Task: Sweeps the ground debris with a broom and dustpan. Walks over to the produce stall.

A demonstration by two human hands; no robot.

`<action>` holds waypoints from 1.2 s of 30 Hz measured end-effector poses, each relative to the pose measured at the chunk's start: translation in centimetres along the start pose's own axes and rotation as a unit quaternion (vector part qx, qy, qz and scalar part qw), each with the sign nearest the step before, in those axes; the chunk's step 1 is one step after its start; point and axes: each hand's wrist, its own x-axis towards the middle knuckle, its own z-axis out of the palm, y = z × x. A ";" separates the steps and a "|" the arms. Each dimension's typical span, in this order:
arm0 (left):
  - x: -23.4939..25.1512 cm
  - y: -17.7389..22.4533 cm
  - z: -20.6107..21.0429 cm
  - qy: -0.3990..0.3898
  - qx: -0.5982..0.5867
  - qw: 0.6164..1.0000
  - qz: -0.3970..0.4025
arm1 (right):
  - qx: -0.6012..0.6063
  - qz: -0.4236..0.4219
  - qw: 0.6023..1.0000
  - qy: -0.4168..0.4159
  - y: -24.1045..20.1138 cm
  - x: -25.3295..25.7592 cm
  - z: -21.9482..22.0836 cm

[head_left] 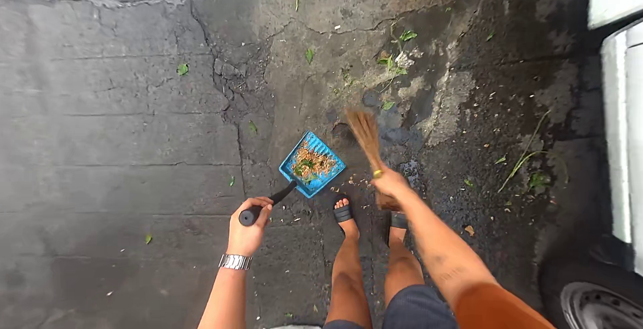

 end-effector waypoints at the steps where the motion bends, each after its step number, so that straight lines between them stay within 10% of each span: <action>1: 0.3 0.3 0.5 0.000 -0.002 1.000 -0.001 | -0.021 -0.008 1.000 -0.009 -0.5 1.4 1.9; 5: 0.9 2.0 0.4 -0.001 -0.013 1.000 0.000 | -0.129 -0.058 0.984 -0.107 -1.9 -2.4 6.1; 10: 2.6 7.5 -2.1 -0.016 0.018 0.999 0.043 | 0.079 -0.054 0.995 0.007 4.0 -8.4 -8.5; 14: 9.5 13.7 -2.0 -0.025 0.060 0.996 0.056 | 0.263 0.072 0.948 0.162 8.0 1.5 -17.1; 18: 20.4 18.4 0.3 -0.036 0.126 0.990 0.047 | 0.188 0.012 0.981 0.041 -4.7 8.0 -10.3; 22: 27.2 20.8 3.4 -0.069 0.179 0.981 0.035 | 0.137 -0.030 0.985 -0.098 -10.8 4.0 -5.6; 27: 29.4 21.9 2.8 -0.067 0.164 0.984 0.004 | 0.161 -0.025 0.987 0.005 0.2 -1.9 -23.3; 31: 29.5 21.1 3.4 -0.060 0.147 0.987 0.007 | 0.163 0.076 0.972 0.151 6.5 10.8 -36.1; 36: 29.8 20.7 4.3 -0.050 0.127 0.990 0.027 | 0.040 0.011 0.999 -0.005 -1.0 19.8 -23.4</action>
